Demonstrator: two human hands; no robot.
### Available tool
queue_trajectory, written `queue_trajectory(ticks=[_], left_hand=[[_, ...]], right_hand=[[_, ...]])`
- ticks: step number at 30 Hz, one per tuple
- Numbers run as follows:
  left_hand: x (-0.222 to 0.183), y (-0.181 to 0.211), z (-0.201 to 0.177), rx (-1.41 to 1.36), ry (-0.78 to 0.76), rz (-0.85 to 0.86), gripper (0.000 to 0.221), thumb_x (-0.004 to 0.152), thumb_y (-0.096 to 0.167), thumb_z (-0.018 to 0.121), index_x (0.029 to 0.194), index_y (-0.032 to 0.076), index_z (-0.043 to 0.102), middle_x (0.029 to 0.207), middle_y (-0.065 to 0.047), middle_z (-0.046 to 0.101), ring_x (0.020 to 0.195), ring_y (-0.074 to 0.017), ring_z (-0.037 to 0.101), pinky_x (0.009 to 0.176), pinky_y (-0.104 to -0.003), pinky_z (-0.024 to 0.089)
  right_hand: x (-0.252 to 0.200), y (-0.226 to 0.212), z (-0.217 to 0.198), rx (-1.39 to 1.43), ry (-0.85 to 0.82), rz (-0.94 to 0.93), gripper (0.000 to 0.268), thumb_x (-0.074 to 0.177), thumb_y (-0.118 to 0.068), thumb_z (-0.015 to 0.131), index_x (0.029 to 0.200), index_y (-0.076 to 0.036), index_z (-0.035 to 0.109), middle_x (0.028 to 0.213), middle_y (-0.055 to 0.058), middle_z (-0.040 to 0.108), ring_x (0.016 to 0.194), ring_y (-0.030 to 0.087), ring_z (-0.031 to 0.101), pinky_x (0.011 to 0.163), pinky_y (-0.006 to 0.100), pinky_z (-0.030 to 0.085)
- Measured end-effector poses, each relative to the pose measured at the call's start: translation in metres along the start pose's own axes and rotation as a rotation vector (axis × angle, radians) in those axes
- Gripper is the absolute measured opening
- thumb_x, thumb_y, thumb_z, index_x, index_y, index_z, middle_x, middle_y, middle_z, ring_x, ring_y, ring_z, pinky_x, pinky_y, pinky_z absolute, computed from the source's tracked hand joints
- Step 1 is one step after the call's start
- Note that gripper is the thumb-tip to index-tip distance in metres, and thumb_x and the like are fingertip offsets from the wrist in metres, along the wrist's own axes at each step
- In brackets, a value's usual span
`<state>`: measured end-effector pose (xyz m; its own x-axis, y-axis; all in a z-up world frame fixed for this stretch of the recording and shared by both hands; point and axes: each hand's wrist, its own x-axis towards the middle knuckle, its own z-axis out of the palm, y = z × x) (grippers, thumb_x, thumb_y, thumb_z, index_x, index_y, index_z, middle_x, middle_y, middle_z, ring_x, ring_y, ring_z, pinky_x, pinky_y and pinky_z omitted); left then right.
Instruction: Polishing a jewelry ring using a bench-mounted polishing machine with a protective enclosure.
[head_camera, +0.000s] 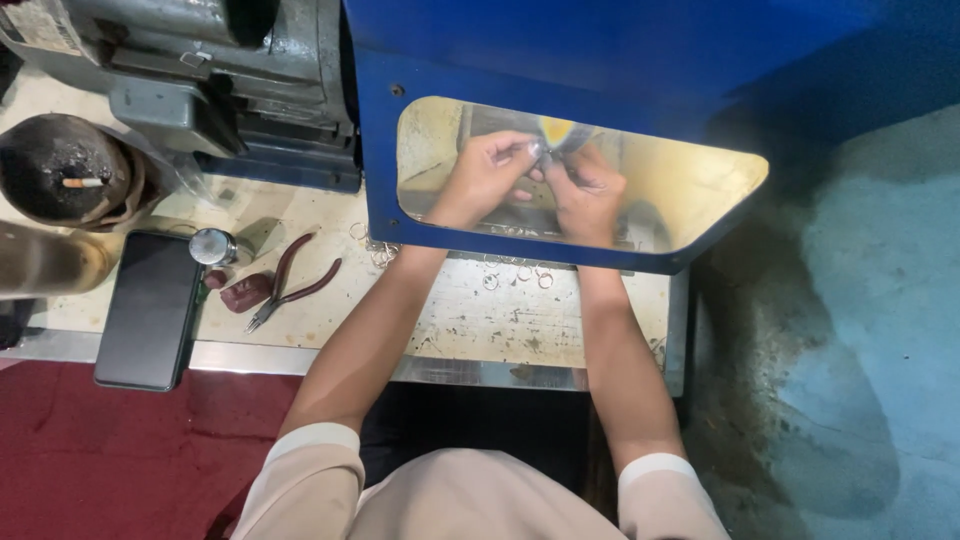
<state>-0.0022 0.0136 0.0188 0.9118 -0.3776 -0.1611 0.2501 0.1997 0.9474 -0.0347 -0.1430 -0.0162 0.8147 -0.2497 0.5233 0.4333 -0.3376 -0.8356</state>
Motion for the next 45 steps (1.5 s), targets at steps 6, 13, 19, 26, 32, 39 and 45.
queue_trajectory(ticks=[6,13,19,26,32,39,45], left_hand=[[0.006,0.001,-0.016,0.206,-0.021,0.115,0.032,0.095,0.016,0.075,0.122,0.001,0.069,0.106,-0.015,0.075,0.094,-0.0185,0.076,0.067,-0.029,0.07],[-0.01,0.02,-0.007,0.332,-0.1,0.345,0.022,0.095,0.017,0.078,0.114,0.004,0.075,0.1,-0.013,0.077,0.099,-0.0194,0.072,0.087,-0.04,0.062],[0.005,-0.01,-0.001,0.299,0.032,0.47,0.018,0.091,0.012,0.082,0.104,0.001,0.077,0.09,-0.014,0.074,0.086,-0.0209,0.075,0.054,-0.029,0.065],[0.009,-0.016,0.006,0.447,0.226,0.572,0.009,0.093,0.014,0.077,0.099,0.008,0.08,0.081,-0.007,0.074,0.078,-0.0164,0.074,0.068,-0.03,0.061],[0.016,-0.032,0.01,0.378,0.27,0.436,0.014,0.09,0.014,0.078,0.102,0.007,0.079,0.088,-0.011,0.076,0.084,-0.0183,0.072,0.072,-0.033,0.061],[0.006,-0.018,0.012,-0.092,0.168,0.009,0.024,0.093,0.017,0.071,0.113,0.003,0.072,0.096,-0.013,0.073,0.087,-0.0178,0.074,0.063,-0.034,0.07],[-0.004,0.013,-0.004,0.131,0.061,0.037,0.022,0.093,0.017,0.071,0.111,0.005,0.074,0.092,-0.011,0.074,0.085,-0.0155,0.074,0.057,-0.029,0.07]], right_hand=[[0.005,-0.015,-0.006,0.041,-0.077,0.054,0.003,0.089,0.001,0.078,0.091,0.002,0.08,0.081,0.015,0.07,0.083,0.015,0.063,0.068,0.038,0.056],[0.006,-0.034,-0.016,0.065,-0.097,0.053,0.002,0.088,-0.001,0.082,0.087,-0.001,0.081,0.081,0.014,0.072,0.081,0.015,0.068,0.068,0.035,0.057],[0.002,-0.014,-0.008,0.093,-0.049,0.061,0.005,0.091,-0.003,0.081,0.088,0.001,0.081,0.078,0.015,0.069,0.077,0.016,0.066,0.067,0.034,0.056],[0.001,-0.006,0.005,0.075,0.053,0.05,0.005,0.089,0.001,0.081,0.084,0.001,0.08,0.072,0.014,0.068,0.072,0.014,0.062,0.063,0.036,0.053],[-0.001,0.0,0.002,-0.07,0.101,-0.07,0.003,0.086,0.003,0.083,0.084,0.001,0.081,0.073,0.016,0.069,0.071,0.021,0.068,0.063,0.038,0.054],[-0.005,0.018,0.005,-0.166,0.131,-0.146,0.007,0.086,0.002,0.083,0.081,-0.003,0.082,0.071,0.014,0.068,0.069,0.019,0.068,0.06,0.036,0.053],[0.006,-0.034,0.008,-0.211,0.033,-0.195,0.005,0.086,0.002,0.083,0.083,-0.002,0.081,0.072,0.016,0.07,0.066,0.029,0.072,0.057,0.037,0.055]])
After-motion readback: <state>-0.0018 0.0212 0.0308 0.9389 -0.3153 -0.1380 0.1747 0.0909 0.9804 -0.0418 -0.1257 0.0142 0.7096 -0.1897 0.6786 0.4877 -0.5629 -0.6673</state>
